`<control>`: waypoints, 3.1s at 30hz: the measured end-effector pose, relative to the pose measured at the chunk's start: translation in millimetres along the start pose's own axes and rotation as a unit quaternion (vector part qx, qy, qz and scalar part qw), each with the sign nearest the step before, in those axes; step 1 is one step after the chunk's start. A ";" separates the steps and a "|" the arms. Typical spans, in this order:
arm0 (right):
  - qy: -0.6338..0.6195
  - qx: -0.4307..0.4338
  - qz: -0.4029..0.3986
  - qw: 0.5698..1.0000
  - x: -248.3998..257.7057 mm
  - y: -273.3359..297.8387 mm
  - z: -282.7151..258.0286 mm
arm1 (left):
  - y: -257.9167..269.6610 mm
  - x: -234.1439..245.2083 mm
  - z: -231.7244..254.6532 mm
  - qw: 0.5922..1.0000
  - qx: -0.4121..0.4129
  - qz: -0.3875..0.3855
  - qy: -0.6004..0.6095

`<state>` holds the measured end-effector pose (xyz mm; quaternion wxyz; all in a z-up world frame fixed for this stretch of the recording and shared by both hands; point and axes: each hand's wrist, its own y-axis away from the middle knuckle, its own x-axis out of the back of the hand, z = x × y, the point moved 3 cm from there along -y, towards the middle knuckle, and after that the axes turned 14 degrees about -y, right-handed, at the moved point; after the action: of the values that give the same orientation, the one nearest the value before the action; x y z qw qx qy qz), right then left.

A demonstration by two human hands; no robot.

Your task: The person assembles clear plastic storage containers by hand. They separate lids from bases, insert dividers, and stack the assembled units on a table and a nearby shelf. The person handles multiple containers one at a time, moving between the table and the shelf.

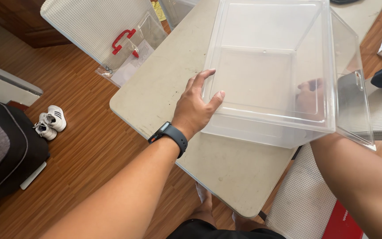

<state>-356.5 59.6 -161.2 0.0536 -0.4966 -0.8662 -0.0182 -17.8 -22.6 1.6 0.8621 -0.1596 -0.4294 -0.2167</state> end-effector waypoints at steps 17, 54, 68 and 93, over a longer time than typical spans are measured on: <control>0.181 0.050 -0.087 0.978 -1.5 8.1 -37.8 | -4.5 0.7 -2.2 1.000 0.000 -0.004 -0.007; 0.172 0.041 -0.078 0.981 -5.5 -17.2 -33.9 | -11.3 -3.8 0.5 1.000 0.013 -0.011 -0.010; -0.198 -0.154 -0.020 0.968 141.3 -7.0 111.5 | -9.3 -6.9 0.4 0.999 -0.008 0.025 0.028; 0.011 0.018 -0.322 0.947 69.6 87.4 -247.2 | 40.9 -41.6 -5.1 0.848 0.185 -0.190 0.459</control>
<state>-297.6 142.7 90.3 0.0635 -0.1900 -0.9794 -0.0248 -15.9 19.9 -38.7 0.9164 0.2049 -0.0389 -0.3418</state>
